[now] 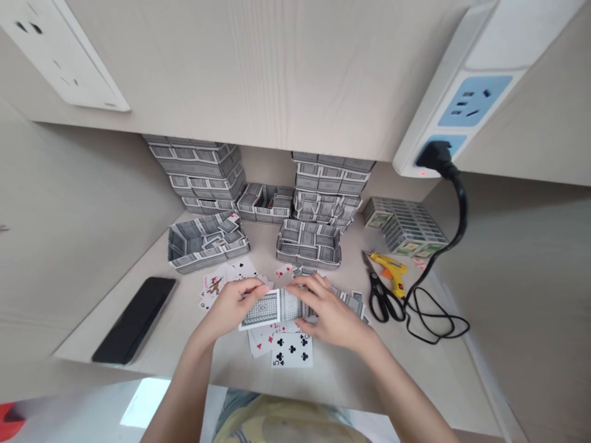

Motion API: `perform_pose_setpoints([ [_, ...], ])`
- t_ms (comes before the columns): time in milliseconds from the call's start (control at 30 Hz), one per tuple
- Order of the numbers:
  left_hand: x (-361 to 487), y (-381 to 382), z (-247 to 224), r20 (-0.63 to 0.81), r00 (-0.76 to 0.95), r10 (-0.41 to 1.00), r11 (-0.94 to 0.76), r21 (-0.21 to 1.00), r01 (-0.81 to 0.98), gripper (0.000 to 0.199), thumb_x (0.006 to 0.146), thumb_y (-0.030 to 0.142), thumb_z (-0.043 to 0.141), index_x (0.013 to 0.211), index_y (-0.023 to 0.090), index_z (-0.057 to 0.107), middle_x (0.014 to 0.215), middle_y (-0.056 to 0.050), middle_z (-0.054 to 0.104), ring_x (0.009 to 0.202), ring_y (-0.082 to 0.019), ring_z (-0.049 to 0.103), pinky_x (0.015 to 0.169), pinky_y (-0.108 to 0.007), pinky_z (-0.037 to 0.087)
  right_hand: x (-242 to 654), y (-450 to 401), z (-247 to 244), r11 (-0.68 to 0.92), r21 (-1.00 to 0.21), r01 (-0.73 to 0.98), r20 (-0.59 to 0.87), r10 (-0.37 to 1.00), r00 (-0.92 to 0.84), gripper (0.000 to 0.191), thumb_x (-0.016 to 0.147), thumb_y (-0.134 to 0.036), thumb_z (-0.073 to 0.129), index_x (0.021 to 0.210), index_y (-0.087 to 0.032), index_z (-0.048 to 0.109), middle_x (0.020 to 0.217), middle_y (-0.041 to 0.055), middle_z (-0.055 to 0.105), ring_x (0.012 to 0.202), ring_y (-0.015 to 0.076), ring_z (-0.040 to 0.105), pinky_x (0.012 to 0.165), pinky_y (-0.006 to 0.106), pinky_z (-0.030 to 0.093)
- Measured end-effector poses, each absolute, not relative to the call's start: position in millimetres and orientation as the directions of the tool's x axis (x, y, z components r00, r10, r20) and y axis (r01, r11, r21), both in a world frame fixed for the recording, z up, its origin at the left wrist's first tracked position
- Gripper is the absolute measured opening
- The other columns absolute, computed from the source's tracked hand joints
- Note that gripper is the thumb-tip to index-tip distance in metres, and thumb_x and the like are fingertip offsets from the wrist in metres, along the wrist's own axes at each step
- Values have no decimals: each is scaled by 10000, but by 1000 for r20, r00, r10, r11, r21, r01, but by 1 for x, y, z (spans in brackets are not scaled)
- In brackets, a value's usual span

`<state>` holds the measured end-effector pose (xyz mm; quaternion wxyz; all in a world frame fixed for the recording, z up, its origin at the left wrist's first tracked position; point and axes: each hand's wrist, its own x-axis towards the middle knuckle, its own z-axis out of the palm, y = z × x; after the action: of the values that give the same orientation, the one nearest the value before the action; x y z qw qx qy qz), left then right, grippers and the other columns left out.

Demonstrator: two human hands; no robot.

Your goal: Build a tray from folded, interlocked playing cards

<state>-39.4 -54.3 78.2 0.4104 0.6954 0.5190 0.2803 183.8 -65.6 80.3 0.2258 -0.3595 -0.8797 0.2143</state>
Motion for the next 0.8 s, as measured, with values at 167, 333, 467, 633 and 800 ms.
perform_pose_setpoints([
  [167,-37,-54,79,-14,288,958,-154,821,550,259,798,344,468,656,162,588,603,24,562,587,-110,473,536,-192,340,186,-64,80,646,-581,495,246,720,-649,581,710,-173,590,1259,-243,415,1163,63,485,1068,221,398,943,410,323],
  [333,-35,-53,82,13,339,941,-221,782,582,262,810,334,452,672,168,601,604,30,576,562,-100,469,533,-191,341,189,-65,81,626,-629,460,243,721,-649,600,696,-158,597,1261,-254,418,1162,60,479,1075,214,398,933,403,342],
  [467,-33,-51,84,12,397,918,-260,775,577,274,816,347,448,682,169,609,577,35,550,537,-92,445,522,-188,337,193,-66,85,599,-673,434,222,723,-654,610,674,-144,611,1247,-257,436,1149,55,475,1082,208,396,937,391,348],
  [633,-29,-51,82,7,406,914,-259,781,568,279,817,344,441,684,168,611,581,34,556,540,-92,455,520,-188,343,195,-67,90,571,-699,430,194,731,-655,602,655,-120,611,1218,-261,452,1119,51,483,1071,210,405,934,403,349],
  [800,-26,-50,79,-2,360,933,-210,808,550,284,807,359,449,667,165,600,584,31,549,551,-96,455,523,-195,343,194,-68,89,541,-713,446,172,752,-637,555,655,-115,596,1178,-227,448,1125,64,468,1078,211,397,934,406,341],
])
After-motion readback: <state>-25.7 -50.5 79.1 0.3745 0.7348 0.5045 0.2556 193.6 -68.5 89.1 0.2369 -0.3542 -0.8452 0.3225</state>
